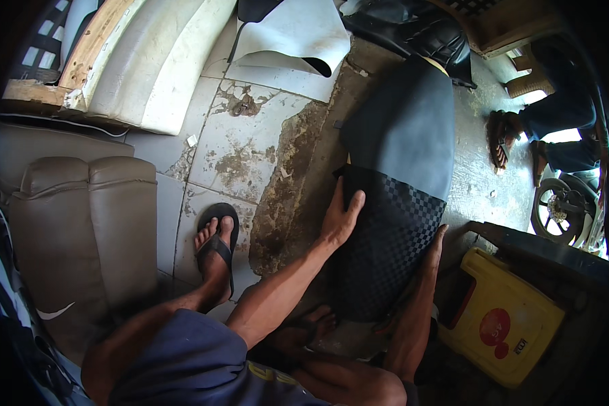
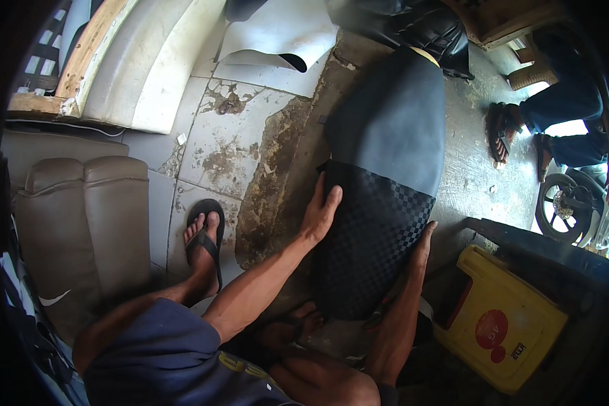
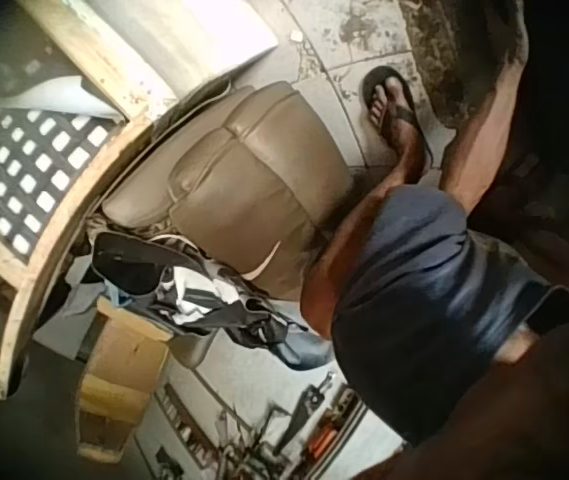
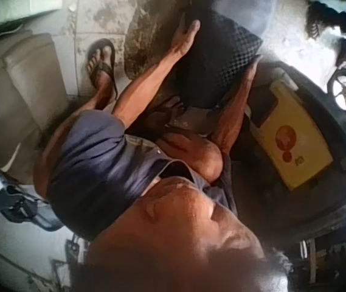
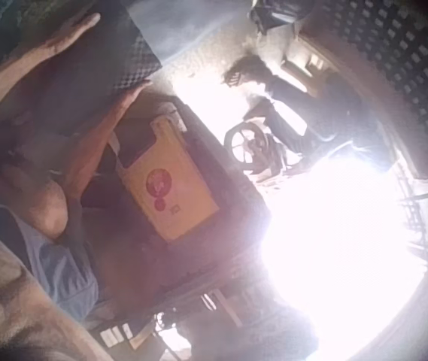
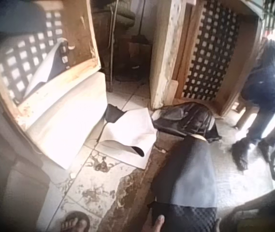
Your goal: The person applies a new seat cover to a motorcycle seat by hand, pulling the fabric tight over the foam and trimming the excess with shears.
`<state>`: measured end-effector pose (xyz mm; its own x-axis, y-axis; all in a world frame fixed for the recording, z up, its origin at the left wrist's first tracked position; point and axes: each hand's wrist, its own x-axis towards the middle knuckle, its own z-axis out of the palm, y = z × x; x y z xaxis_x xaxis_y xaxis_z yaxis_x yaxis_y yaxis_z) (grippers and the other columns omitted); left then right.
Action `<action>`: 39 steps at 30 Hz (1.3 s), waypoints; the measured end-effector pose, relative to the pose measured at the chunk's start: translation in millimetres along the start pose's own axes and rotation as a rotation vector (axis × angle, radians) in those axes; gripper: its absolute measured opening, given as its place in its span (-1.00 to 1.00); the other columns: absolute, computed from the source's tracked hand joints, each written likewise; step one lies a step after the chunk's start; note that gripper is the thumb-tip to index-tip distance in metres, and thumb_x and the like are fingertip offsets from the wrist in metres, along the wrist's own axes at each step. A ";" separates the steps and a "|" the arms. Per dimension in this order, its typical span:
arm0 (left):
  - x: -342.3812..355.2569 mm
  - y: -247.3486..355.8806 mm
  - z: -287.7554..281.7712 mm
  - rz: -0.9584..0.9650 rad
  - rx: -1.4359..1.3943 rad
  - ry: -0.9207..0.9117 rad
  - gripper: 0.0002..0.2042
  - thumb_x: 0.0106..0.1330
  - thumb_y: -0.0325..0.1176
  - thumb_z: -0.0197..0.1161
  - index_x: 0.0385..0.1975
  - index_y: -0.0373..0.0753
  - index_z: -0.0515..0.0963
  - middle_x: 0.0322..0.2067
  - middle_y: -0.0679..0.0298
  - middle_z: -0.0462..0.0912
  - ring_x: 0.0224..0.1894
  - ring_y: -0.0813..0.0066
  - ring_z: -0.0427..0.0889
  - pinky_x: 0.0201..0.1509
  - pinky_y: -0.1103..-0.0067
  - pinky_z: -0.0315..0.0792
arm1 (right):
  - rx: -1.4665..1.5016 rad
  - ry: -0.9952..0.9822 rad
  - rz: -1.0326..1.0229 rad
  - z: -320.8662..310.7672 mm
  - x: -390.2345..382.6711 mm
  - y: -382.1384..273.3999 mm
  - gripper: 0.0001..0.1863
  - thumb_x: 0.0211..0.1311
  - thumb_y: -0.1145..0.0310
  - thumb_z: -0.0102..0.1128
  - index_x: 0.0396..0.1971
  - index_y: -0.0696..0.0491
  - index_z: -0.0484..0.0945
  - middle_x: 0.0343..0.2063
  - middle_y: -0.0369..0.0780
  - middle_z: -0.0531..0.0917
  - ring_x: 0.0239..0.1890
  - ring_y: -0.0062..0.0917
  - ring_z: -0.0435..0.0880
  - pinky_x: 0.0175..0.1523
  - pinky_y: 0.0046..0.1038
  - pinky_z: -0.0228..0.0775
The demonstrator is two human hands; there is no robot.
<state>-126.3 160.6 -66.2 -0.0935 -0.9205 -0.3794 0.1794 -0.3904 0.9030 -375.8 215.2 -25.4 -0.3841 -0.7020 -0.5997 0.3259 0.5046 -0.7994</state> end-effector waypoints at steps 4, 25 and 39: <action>7.9 -7.8 -3.6 -0.060 -0.083 0.022 -0.12 0.52 0.25 -0.05 0.54 -0.40 -0.07 0.48 -0.17 0.15 0.53 0.05 0.15 0.57 0.40 0.06 | -0.019 0.093 0.013 4.0 0.0 -2.3 -0.08 0.53 -0.35 -0.43 0.47 0.21 0.18 0.39 -0.08 0.39 0.39 -0.29 0.40 0.47 -0.31 0.18; -41.6 12.6 21.8 0.204 0.579 0.165 -0.27 0.62 0.08 -0.28 0.49 -0.49 -0.05 0.48 -0.26 0.03 0.53 -0.15 0.07 0.58 0.26 0.10 | -0.806 0.351 -0.435 40.1 -63.7 14.4 -0.27 0.60 -0.06 -0.23 0.54 0.10 0.04 0.50 0.02 0.18 0.54 -0.09 0.14 0.55 -0.24 0.01; -101.8 30.1 43.8 0.870 1.199 -0.375 -0.38 0.55 -0.15 -0.08 0.54 -0.30 0.07 0.54 -0.03 0.07 0.60 -0.03 -0.07 0.59 0.01 -0.25 | -0.720 0.867 -0.206 -56.0 -203.7 186.7 -0.48 0.41 0.24 0.14 0.26 0.19 0.42 0.19 0.15 0.49 0.23 0.12 0.46 0.30 -0.08 0.30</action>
<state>-154.3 243.2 8.4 -0.6493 -0.7206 0.2431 -0.5481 0.6650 0.5073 -285.1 480.5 -54.5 -0.9302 -0.3631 -0.0535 -0.2754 0.7869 -0.5521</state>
